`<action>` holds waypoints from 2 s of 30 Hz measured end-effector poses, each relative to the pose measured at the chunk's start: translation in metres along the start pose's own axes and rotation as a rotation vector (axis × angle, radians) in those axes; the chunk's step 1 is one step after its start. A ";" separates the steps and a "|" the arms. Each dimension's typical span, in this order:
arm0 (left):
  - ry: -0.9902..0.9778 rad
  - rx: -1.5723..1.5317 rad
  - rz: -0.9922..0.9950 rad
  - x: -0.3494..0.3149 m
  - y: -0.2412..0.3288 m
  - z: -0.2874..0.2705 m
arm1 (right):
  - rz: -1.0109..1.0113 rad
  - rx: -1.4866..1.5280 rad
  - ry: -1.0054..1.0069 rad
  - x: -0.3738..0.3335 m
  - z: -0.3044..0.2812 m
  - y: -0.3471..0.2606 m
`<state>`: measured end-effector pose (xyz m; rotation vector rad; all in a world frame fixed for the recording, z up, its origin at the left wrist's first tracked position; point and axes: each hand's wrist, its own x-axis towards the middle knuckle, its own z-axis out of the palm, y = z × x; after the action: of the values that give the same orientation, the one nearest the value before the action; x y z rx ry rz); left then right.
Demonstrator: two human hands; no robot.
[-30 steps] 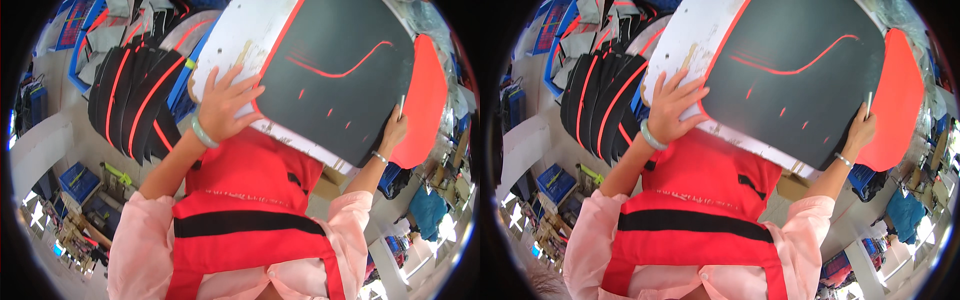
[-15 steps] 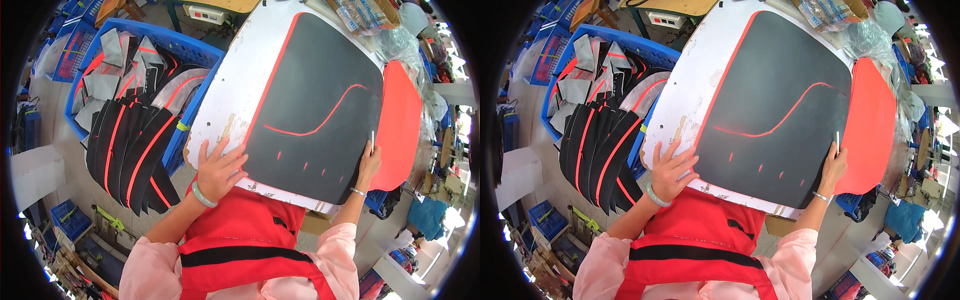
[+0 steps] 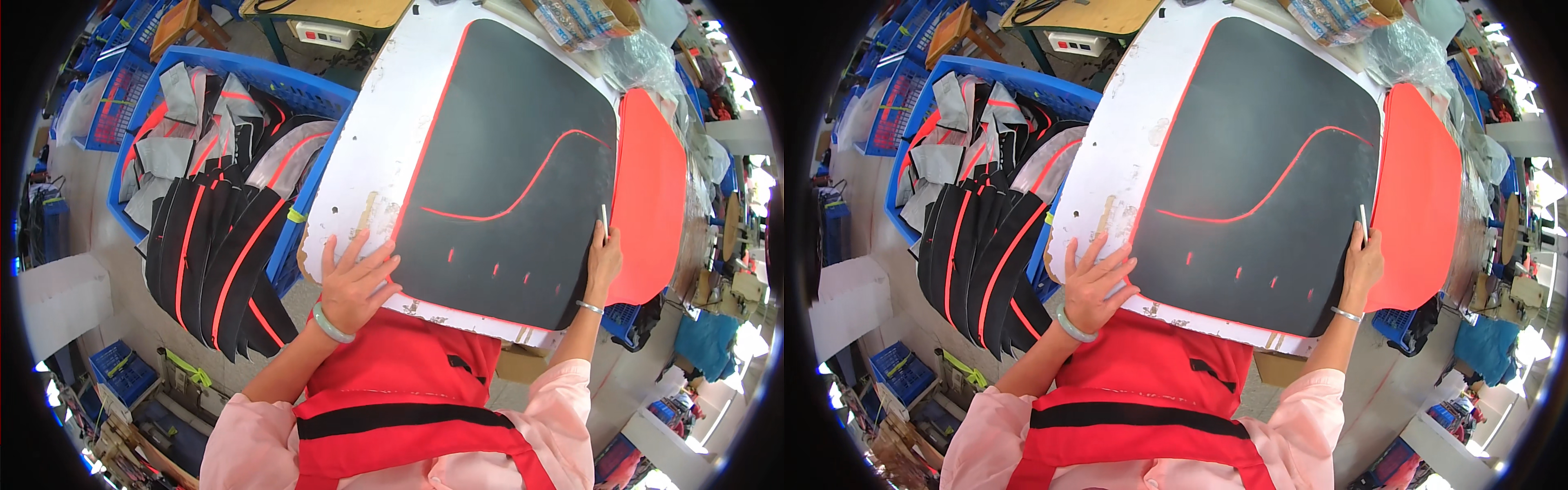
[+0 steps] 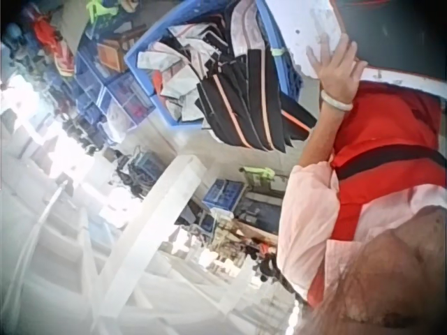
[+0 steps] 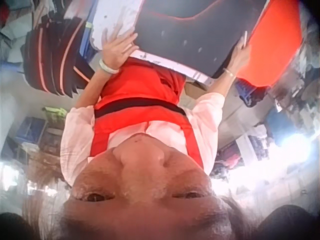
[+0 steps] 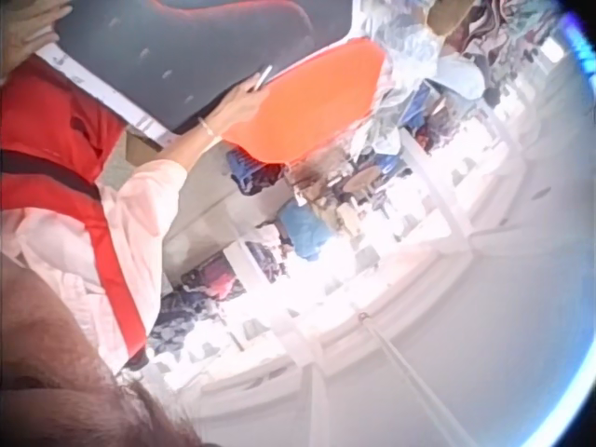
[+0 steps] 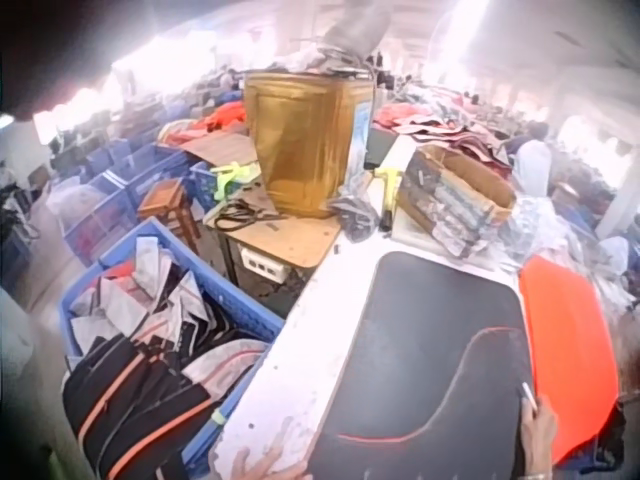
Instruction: The person marks red lines on a black rectangular material using a white pencil. They repeatedly pick up the material, mark it, and place it back on the table. The person also handles red fabric pieces and small red clips during the process.
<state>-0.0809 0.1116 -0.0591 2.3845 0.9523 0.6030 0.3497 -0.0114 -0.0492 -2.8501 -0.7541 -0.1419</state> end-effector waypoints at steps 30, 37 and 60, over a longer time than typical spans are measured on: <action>-0.086 0.120 0.207 0.049 0.034 0.038 | -0.025 1.216 -0.397 -0.135 -0.016 -0.061; -0.212 0.206 0.176 0.051 0.034 0.047 | -0.108 1.134 -0.286 -0.148 -0.002 -0.068; -0.180 0.075 0.098 0.050 0.030 0.046 | -0.345 1.104 -0.305 -0.170 0.012 -0.128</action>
<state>-0.0066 0.1158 -0.0660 2.5144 0.7976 0.3847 0.1393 0.0187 -0.0648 -1.6943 -0.9649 0.5129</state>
